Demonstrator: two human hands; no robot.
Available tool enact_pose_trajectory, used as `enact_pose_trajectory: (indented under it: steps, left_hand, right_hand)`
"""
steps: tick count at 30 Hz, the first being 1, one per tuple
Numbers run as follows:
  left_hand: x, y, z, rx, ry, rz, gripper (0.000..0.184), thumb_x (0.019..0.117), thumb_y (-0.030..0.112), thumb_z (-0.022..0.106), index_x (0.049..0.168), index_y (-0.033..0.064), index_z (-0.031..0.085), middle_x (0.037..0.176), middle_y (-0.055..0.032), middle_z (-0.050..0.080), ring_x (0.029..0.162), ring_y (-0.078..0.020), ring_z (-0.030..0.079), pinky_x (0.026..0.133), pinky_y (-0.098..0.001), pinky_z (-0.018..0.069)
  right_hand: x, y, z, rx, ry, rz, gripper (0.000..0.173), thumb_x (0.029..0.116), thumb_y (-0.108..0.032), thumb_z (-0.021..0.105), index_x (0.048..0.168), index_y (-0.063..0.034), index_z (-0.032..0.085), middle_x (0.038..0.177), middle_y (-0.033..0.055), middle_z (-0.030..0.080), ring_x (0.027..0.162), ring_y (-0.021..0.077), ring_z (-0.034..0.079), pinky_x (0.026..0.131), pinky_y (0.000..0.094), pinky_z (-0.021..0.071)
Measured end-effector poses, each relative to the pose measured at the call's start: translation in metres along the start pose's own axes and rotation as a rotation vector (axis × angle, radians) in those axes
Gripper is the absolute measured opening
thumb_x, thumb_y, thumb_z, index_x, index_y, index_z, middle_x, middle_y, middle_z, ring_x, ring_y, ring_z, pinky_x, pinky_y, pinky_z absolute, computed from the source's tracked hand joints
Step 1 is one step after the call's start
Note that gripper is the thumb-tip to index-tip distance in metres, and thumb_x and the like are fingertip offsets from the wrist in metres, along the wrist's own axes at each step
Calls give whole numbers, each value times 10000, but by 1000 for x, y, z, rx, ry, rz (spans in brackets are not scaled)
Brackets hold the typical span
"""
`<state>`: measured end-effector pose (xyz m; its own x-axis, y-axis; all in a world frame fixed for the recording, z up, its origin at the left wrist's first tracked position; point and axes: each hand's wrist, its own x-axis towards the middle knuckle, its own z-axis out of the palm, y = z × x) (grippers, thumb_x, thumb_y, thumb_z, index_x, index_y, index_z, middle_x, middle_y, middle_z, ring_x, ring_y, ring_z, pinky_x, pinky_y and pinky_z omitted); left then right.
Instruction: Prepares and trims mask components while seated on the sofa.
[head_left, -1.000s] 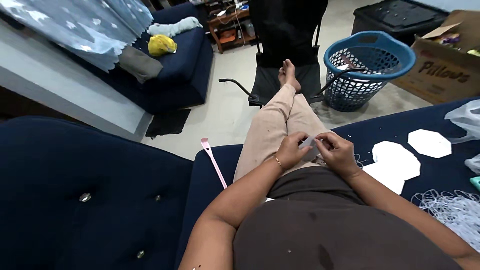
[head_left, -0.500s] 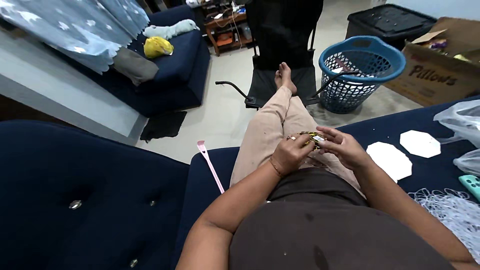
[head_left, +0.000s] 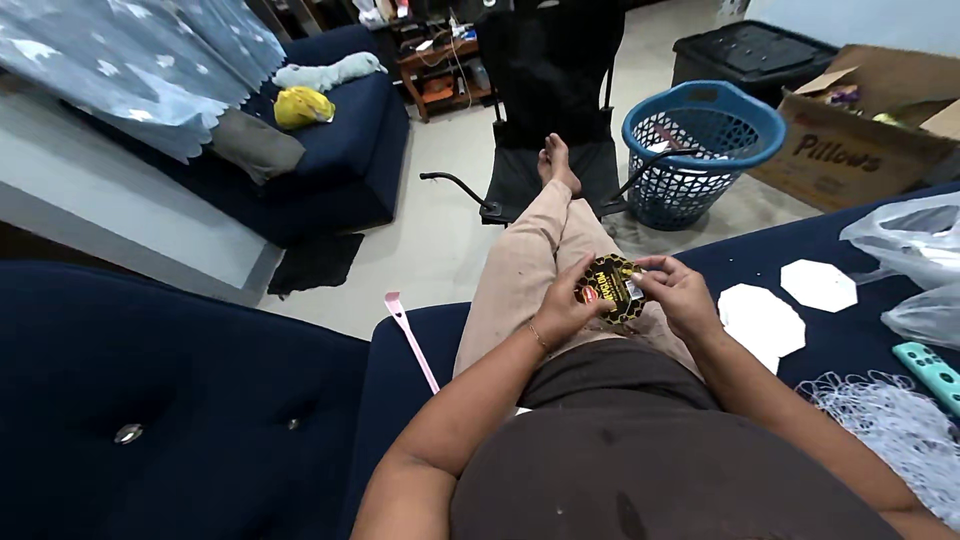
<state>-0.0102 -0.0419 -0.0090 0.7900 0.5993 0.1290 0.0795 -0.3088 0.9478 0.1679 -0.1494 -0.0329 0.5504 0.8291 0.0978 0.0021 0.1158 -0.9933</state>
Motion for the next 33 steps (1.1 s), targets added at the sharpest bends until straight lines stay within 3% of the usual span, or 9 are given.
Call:
enact_pose_trajectory:
  steps: [1, 3, 6, 9, 11, 15, 22, 33]
  left_hand:
    - [0, 2, 2, -2, 42, -34, 626, 942, 47, 680, 1511, -27, 429, 1367, -233, 598, 1131, -226, 666, 972, -361, 553]
    - [1, 6, 2, 7, 99, -70, 563, 967, 33, 630, 1497, -4, 444, 1175, -197, 669, 963, -191, 685, 866, -348, 573]
    - [1, 4, 2, 81, 151, -36, 522, 932, 23, 647, 1433, -30, 510, 1044, -159, 694, 901, -166, 679, 846, -331, 567]
    - [0, -3, 4, 188, 169, 38, 308, 922, 36, 657, 1211, -68, 650, 1059, -183, 713, 953, -185, 702, 892, -343, 574]
    - [0, -3, 5, 260, 166, 66, 246, 933, 55, 660, 1147, -64, 684, 1066, -185, 718, 967, -200, 706, 910, -358, 570]
    - [-1, -4, 7, 328, 178, 123, 230, 930, 44, 660, 1128, -68, 697, 1072, -192, 720, 968, -220, 711, 910, -368, 573]
    - [-2, -7, 7, 387, 181, 188, 209, 937, 50, 655, 1103, -67, 707, 1064, -188, 722, 960, -234, 713, 909, -387, 575]
    - [-3, -7, 7, 408, 164, 220, 176, 935, 40, 649, 1065, -57, 719, 1017, -172, 724, 927, -221, 709, 881, -366, 577]
  right_hand:
    - [1, 1, 0, -30, 9, -19, 162, 970, -56, 644, 1121, 1, 630, 770, 6, 722, 677, 67, 679, 689, 276, 585]
    - [3, 3, 0, -69, 55, -55, 89, 978, -72, 645, 1036, -8, 665, 777, 2, 712, 658, 60, 668, 666, 262, 585]
    - [5, 2, -3, -177, 126, -167, 100, 975, -85, 637, 1008, 2, 673, 838, 26, 721, 721, 69, 692, 704, 259, 598]
    - [-1, -3, -2, -334, 151, -345, 157, 968, -130, 638, 1000, 13, 692, 902, 68, 714, 778, 77, 685, 742, 265, 587]
    - [-7, -7, 6, -373, 100, -458, 161, 951, -129, 649, 984, 16, 710, 886, 72, 723, 777, 76, 693, 755, 265, 595]
    - [-7, -1, 19, -402, 44, -613, 133, 918, -85, 686, 983, 16, 745, 891, 78, 741, 770, 59, 694, 760, 220, 588]
    - [-11, -1, 23, -397, 43, -549, 167, 886, -69, 718, 1012, -4, 631, 844, 41, 724, 738, 66, 695, 713, 239, 592]
    - [-11, 1, 23, -383, 81, -542, 166, 891, -59, 712, 1008, -11, 605, 829, 33, 722, 726, 60, 700, 704, 234, 598]
